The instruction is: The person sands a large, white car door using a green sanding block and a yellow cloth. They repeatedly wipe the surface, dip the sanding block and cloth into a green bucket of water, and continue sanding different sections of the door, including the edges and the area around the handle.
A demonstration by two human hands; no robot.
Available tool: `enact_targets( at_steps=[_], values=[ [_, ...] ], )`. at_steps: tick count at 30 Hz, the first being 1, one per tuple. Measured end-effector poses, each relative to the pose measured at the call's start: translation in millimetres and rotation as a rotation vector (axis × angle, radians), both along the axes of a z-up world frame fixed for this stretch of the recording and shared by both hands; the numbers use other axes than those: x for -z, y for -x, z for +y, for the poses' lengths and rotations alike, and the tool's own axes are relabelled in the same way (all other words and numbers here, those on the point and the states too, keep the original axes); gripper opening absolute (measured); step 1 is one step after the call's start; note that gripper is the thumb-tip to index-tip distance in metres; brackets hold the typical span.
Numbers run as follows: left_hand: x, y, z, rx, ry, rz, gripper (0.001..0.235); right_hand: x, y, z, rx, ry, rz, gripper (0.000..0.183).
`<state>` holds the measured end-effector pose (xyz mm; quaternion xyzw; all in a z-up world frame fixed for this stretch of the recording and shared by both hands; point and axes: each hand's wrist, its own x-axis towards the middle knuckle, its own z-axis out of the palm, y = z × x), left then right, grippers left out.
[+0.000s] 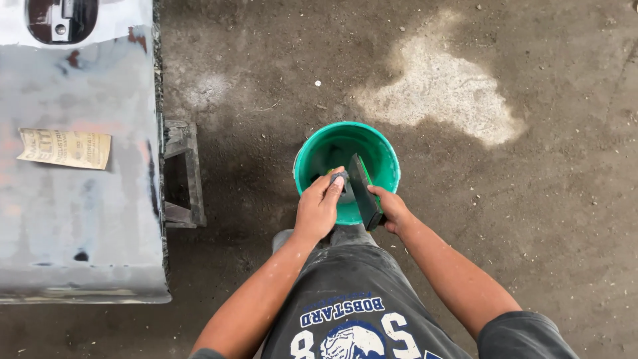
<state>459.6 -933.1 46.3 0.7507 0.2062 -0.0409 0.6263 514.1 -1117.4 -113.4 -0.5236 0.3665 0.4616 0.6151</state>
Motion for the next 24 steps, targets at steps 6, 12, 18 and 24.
enact_targets(
  at_steps=[6, 12, 18, 24],
  values=[
    [-55.1, 3.5, -13.7, 0.251, -0.009, -0.195, 0.035, 22.5, 4.3, -6.6, 0.177, -0.223, 0.033, 0.041],
    [88.7, 6.9, -6.5, 0.382, -0.442, -0.264, 0.043, 6.2, 25.8, 2.4, 0.337, -0.524, -0.034, 0.042],
    [154.6, -2.8, 15.2, 0.261, -0.367, -0.167, 0.033, -38.8, 56.7, 12.4, 0.301, -0.475, -0.003, 0.042],
    [128.4, -8.6, 34.1, 0.01, -0.093, -0.013, 0.022, -16.7, 77.3, 7.1, 0.339, -0.295, 0.065, 0.045]
  ],
)
